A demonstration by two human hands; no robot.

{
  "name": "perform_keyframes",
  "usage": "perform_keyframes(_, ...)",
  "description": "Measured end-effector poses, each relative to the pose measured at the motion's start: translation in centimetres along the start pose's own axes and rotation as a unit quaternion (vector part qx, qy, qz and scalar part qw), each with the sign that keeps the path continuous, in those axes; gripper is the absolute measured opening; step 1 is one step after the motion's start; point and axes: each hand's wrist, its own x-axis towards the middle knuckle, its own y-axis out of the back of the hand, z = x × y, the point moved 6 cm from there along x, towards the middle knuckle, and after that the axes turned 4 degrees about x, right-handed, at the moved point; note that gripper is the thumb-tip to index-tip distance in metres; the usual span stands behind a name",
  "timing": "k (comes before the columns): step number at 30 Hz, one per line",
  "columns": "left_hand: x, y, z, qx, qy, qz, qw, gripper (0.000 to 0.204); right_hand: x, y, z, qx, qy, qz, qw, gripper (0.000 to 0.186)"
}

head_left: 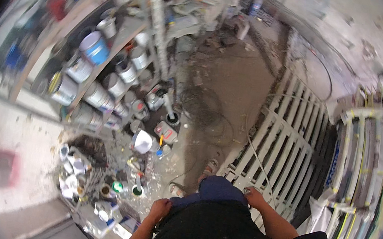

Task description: The person mixes green paint in a small can using a stick, then adds a small amount of yellow paint from another can and stirs again. The person later walks to a car and wipes the hood with a hand while holding a tool.

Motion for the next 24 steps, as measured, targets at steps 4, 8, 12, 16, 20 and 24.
perform_keyframes(4,5.4,2.5,3.6,0.075,-0.024,-0.053,0.995,0.036,-0.9,-1.6,7.5,0.152,-0.087,-0.022,0.984,0.045)
perform_keyframes(8,10.9,4.5,9.3,0.101,-0.025,-0.065,0.992,0.034,-1.0,-2.8,14.1,0.118,-0.13,0.01,0.984,0.057)
perform_keyframes(12,16.2,5.7,17.1,0.133,-0.059,-0.068,0.987,0.029,-0.4,-3.5,17.7,0.265,-0.186,0.001,0.946,0.058)
perform_keyframes(16,21.2,6.2,24.2,0.157,-0.125,-0.04,0.979,0.024,0.5,-0.9,17.8,0.268,-0.195,0.067,0.941,0.053)
perform_keyframes(20,27.0,7.1,30.2,0.243,-0.225,-0.061,0.942,0.021,2.3,2.3,15.5,0.3,-0.167,0.048,0.938,0.058)
perform_keyframes(24,34.9,8.2,33.8,0.219,-0.253,-0.103,0.937,0.026,5.2,5.7,13.2,0.242,-0.173,0.106,0.949,0.06)
